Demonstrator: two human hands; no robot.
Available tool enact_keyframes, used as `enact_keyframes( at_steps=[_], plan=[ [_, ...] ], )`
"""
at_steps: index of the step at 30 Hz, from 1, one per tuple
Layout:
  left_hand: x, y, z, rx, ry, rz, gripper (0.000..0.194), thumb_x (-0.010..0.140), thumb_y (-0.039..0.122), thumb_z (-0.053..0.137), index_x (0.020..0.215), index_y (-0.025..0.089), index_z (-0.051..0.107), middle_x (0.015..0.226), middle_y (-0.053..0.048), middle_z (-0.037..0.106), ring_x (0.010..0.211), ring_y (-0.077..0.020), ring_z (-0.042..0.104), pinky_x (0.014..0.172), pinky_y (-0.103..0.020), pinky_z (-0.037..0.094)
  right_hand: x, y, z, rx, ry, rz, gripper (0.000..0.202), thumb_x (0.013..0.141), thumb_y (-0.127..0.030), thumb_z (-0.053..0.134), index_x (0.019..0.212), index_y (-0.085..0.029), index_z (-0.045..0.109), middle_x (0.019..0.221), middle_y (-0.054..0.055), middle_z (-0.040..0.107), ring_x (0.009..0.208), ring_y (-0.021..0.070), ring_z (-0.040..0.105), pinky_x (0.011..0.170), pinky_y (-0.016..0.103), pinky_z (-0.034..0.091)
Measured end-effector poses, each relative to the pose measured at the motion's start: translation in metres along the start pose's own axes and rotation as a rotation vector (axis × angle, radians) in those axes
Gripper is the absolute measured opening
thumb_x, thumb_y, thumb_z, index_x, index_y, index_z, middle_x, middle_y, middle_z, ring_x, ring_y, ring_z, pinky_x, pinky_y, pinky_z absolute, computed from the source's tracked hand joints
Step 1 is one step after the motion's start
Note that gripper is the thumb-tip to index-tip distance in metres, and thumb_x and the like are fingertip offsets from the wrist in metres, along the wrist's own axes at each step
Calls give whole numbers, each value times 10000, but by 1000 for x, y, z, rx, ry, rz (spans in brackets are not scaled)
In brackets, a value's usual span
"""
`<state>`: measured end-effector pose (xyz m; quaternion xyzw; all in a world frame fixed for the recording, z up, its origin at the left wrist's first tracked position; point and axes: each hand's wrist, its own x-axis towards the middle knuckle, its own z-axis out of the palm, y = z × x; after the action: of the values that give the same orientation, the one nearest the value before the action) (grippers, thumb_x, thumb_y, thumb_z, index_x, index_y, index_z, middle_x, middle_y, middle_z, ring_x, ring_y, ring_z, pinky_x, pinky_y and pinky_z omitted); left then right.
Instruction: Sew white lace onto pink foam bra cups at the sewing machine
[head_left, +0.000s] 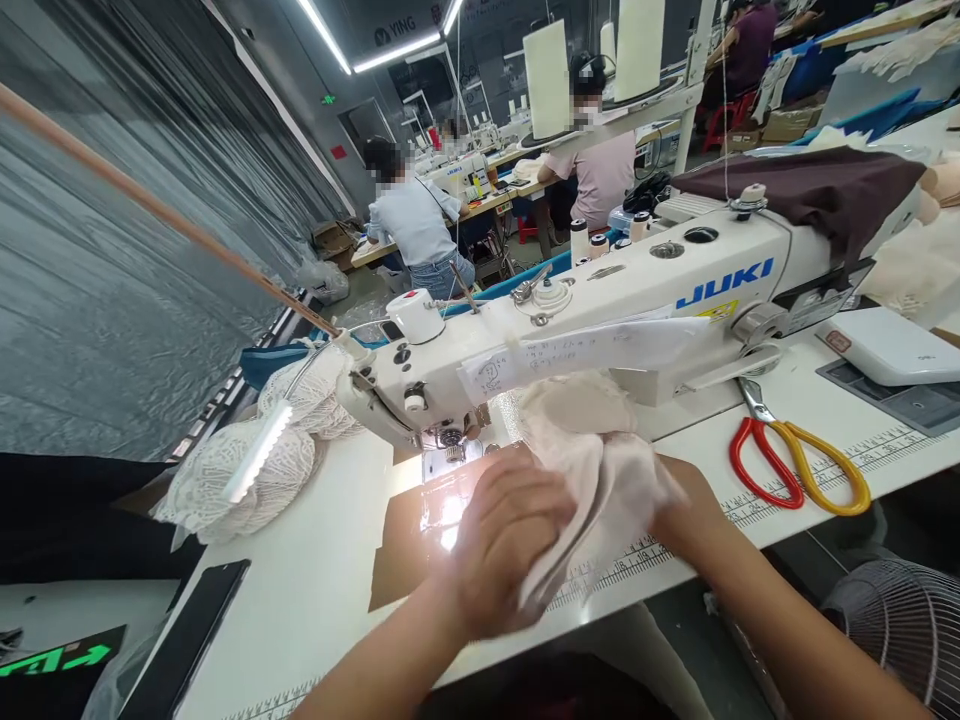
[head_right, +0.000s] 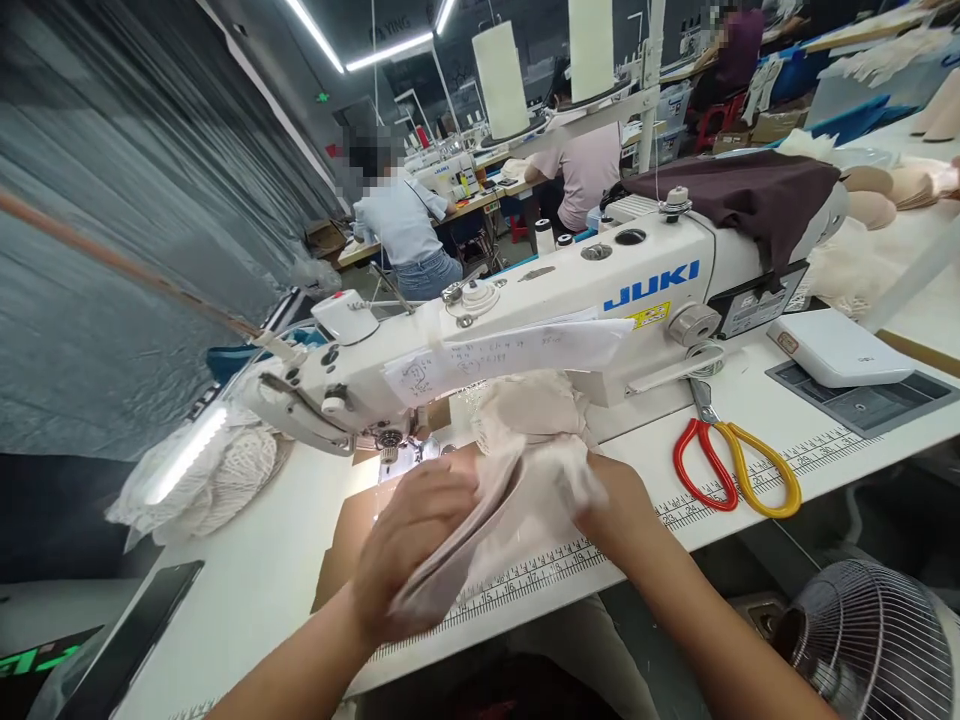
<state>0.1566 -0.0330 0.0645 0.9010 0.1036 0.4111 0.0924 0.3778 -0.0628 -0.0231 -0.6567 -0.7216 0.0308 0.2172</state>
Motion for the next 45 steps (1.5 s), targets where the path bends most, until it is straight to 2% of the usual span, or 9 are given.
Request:
enact_keyframes(
  at_steps=[6,9,12,17,23,28,33,37,45],
  plan=[
    [-57,36,-64,-424,34,-895,248,868,338,620,1036,158,642,917,-102,672,786,-219,651,629,-285,535,-8,-1,-3,-83,215,-180,318,914,-314,540,1174,-160,639,1296,114,629,838,213,715,525,295,512],
    [-84,25,-65,-579,117,-1177,261,824,375,687,876,121,664,797,-59,644,688,-161,604,593,-236,488,-19,-5,-4,-82,319,-347,339,938,-394,525,1161,-169,645,1211,131,660,717,173,699,506,283,486],
    [-102,13,-52,-763,237,-1308,319,743,393,771,823,107,655,709,-19,600,625,-109,547,575,-199,442,-26,-5,2,-108,213,-488,342,957,-393,471,1116,-169,674,1130,138,685,804,234,698,575,326,516],
    [-111,12,-38,-1005,314,-1312,335,700,370,813,822,105,648,715,-11,586,624,-93,536,578,-194,440,-28,-17,8,30,169,-484,228,911,-303,545,1058,-194,681,1091,125,695,1000,321,644,835,475,520],
    [-108,23,-34,-1116,350,-1193,340,725,334,804,927,106,652,772,-18,609,658,-89,558,606,-185,455,-26,-113,11,645,-79,-218,740,790,-494,684,1417,-221,401,1284,127,623,1043,250,661,844,369,565],
    [-116,24,-44,-1062,540,-1228,358,837,466,675,896,116,630,701,-10,601,582,-94,548,530,-189,443,-17,-169,23,761,-143,-72,531,843,-434,617,1308,-195,527,1294,135,626,1155,278,611,928,396,520],
    [-140,19,-75,-958,680,-1306,371,854,498,629,794,133,604,605,23,544,497,-75,474,473,-177,393,-12,-171,27,957,-341,122,425,816,-486,649,1127,-197,640,1042,87,697,924,247,660,778,355,535],
    [-166,9,-119,-805,624,-1354,386,821,513,654,749,138,598,609,20,552,514,-83,480,473,-174,393,-8,-169,28,1266,-444,422,353,780,-500,701,957,-201,636,764,0,646,631,139,593,570,253,478],
    [-179,1,-188,-569,508,-1454,394,736,519,725,757,137,632,592,0,568,572,-139,538,535,-220,436,3,-187,28,1483,-481,494,427,729,-471,758,1006,-198,583,836,19,653,676,149,610,617,279,522]
  ],
)
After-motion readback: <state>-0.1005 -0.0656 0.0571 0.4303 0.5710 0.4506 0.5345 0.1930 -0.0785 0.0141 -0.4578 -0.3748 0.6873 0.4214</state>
